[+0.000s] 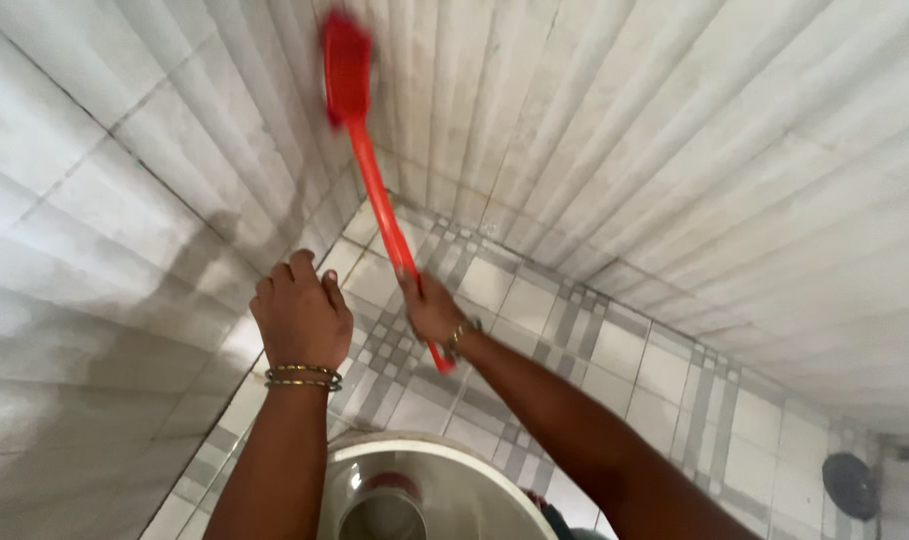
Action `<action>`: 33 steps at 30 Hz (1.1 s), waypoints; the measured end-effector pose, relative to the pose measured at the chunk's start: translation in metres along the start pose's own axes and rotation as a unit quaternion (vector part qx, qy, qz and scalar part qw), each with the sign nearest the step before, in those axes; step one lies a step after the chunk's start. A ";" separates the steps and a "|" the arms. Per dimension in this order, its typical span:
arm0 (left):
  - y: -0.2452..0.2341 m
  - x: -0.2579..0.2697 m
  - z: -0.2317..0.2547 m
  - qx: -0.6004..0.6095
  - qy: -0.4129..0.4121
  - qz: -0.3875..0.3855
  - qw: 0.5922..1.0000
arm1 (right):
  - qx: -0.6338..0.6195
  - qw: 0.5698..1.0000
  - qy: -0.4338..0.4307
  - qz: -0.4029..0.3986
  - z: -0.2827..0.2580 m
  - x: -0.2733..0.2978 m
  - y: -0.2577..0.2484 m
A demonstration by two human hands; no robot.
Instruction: The person cleans a tiled bathroom wall using a red long-handled brush, scrubbing the grout lines and tiles.
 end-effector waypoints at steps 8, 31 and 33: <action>0.006 0.001 -0.002 0.010 0.012 -0.001 1.000 | 0.100 0.972 -0.200 0.070 0.014 0.019 -0.010; 0.007 -0.003 -0.005 -0.015 0.020 0.006 1.000 | 0.029 0.994 0.094 -0.052 0.035 0.051 0.007; 0.008 0.000 -0.008 -0.004 0.019 0.013 1.000 | -0.013 0.999 0.019 -0.035 0.014 0.039 0.007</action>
Point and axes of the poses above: each hand's wrist, its own x-axis away from the middle knuckle, its own y-axis out of the palm, z = x × y, the point moved 4 cm from there along -x, towards the middle knuckle, and after that the axes turned 2 degrees about y, right-handed, at the moved point
